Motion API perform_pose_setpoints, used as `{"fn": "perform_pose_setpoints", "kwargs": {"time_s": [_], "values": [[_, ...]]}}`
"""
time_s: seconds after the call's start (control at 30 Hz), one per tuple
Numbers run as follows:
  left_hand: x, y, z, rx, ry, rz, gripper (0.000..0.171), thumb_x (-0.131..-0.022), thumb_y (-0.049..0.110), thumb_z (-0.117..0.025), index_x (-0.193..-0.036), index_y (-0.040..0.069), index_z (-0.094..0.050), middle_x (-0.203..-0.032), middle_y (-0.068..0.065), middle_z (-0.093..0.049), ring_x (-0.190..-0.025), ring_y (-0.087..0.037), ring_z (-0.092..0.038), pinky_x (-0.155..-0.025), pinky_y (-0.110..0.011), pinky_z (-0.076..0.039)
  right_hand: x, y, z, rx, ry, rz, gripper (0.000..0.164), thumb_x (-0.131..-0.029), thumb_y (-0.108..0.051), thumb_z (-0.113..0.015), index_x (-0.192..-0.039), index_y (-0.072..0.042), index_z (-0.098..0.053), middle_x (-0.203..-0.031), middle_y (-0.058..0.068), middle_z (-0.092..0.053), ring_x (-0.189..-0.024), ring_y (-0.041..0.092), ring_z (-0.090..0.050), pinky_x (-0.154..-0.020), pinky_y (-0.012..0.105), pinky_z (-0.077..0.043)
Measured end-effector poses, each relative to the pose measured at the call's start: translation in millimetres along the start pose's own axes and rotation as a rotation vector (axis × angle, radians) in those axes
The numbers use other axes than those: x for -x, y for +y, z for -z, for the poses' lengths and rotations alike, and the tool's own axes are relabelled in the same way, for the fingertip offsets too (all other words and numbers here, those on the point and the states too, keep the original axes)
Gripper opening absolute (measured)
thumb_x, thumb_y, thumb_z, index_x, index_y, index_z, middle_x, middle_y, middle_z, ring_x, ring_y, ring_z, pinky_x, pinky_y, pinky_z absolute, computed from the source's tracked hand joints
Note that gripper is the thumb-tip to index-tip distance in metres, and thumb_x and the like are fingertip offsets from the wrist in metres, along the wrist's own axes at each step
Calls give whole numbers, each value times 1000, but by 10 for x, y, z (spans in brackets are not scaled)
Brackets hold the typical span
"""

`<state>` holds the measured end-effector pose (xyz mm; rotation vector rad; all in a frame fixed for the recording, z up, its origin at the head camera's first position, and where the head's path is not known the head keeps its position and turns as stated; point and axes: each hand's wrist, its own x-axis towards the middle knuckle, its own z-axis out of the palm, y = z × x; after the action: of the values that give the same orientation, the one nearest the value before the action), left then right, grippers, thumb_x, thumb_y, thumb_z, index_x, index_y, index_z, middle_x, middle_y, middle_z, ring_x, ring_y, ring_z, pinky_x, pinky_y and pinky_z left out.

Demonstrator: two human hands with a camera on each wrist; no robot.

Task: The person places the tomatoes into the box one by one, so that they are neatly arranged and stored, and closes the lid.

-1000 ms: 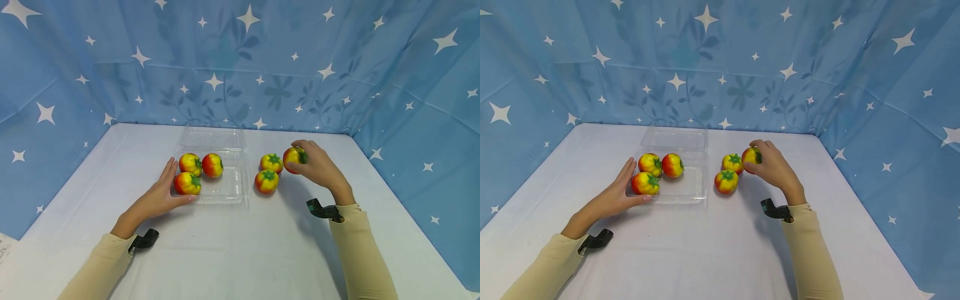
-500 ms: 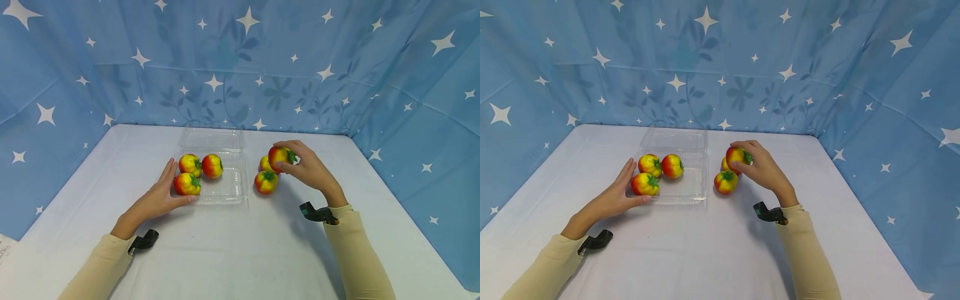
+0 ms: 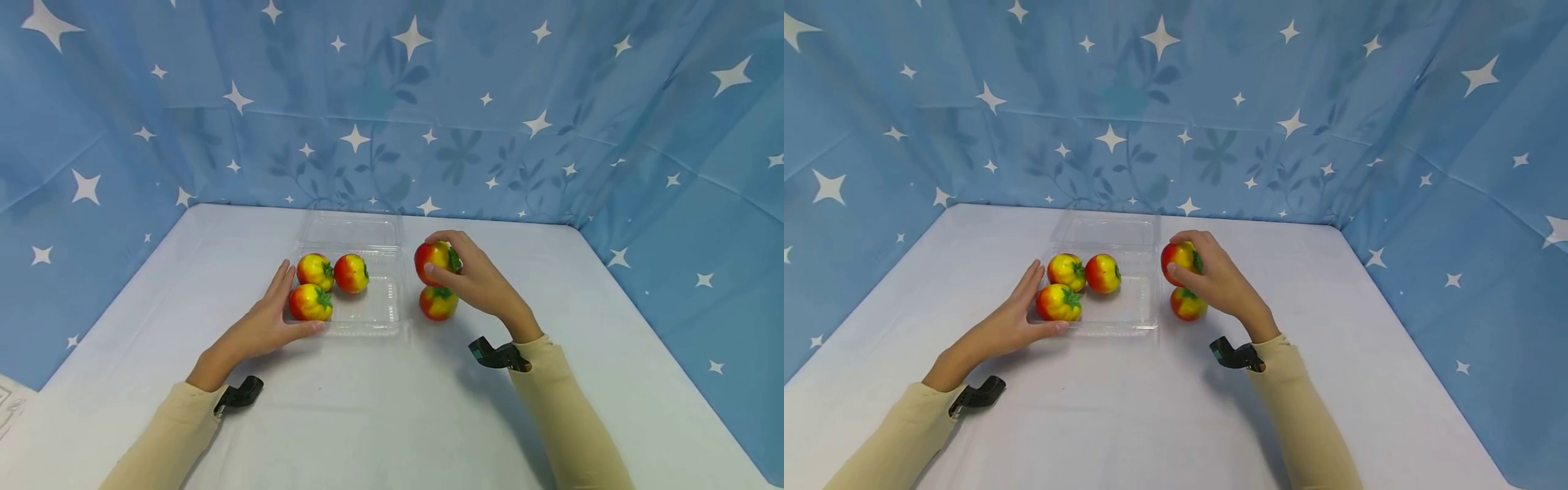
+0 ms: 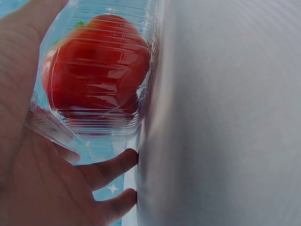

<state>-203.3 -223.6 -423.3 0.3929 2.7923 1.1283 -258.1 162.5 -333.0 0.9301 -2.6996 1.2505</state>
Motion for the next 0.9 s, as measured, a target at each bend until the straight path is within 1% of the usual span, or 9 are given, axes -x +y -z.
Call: {"fn": "perform_pose_setpoints", "kwargs": {"time_s": [0.17, 0.3, 0.37, 0.47, 0.63, 0.77, 0.9], "values": [[6, -3, -2, 1, -2, 6, 125, -92, 63, -76, -172, 7, 2, -178, -12, 14, -159, -53, -10, -117, -78, -20, -105, -104, -150, -25, -7, 27, 46, -105, -20, -69, -144, -5, -51, -145, 14, -50, -121, 30, -52, -95, 47, -57], [-1, -9, -9, 3, -3, 14, 126, -91, 63, -76, -172, 8, 3, -178, -10, 15, -159, -52, -10, -117, -79, -19, -175, -179, -313, -29, -24, 66, 45, -105, -18, -68, -145, -5, -49, -145, 14, -50, -121, 29, -52, -97, 45, -57], [-8, -10, -13, 6, 0, 16, 126, -91, 63, -76, -172, 8, 3, -178, -10, 15, -160, -52, -9, -117, -79, -19, -205, -208, -404, -28, -33, 78, 48, -105, -18, -67, -147, -4, -48, -147, 14, -50, -124, 29, -53, -99, 44, -57], [-16, -6, -20, 5, 0, 16, 126, -91, 64, -76, -172, 8, 3, -178, -11, 15, -159, -53, -9, -116, -79, -19, -235, -251, -542, -13, -49, 72, 55, -106, -23, -67, -153, -4, -46, -151, 15, -48, -127, 28, -53, -101, 43, -57], [-17, 4, -24, 3, 4, 30, 127, -91, 65, -76, -172, 8, 3, -178, -11, 15, -159, -53, -9, -116, -79, -20, -239, -315, -750, 6, -75, 40, 67, -105, -33, -68, -160, -6, -40, -151, 17, -46, -128, 28, -53, -103, 42, -57], [-4, 14, -17, 5, 4, 32, 127, -90, 64, -76, -173, 9, 2, -179, -10, 15, -159, -52, -9, -116, -79, -20, -219, -320, -882, 15, -91, 23, 67, -105, -33, -69, -160, -7, -41, -148, 17, -45, -129, 29, -53, -106, 43, -55], [8, 19, -12, 1, 3, 26, 127, -90, 64, -76, -172, 8, 2, -179, -12, 14, -159, -54, -11, -115, -79, -21, -214, -320, -986, 19, -116, 28, 65, -104, -31, -72, -157, -6, -44, -149, 16, -46, -130, 29, -53, -108, 44, -53]]}}
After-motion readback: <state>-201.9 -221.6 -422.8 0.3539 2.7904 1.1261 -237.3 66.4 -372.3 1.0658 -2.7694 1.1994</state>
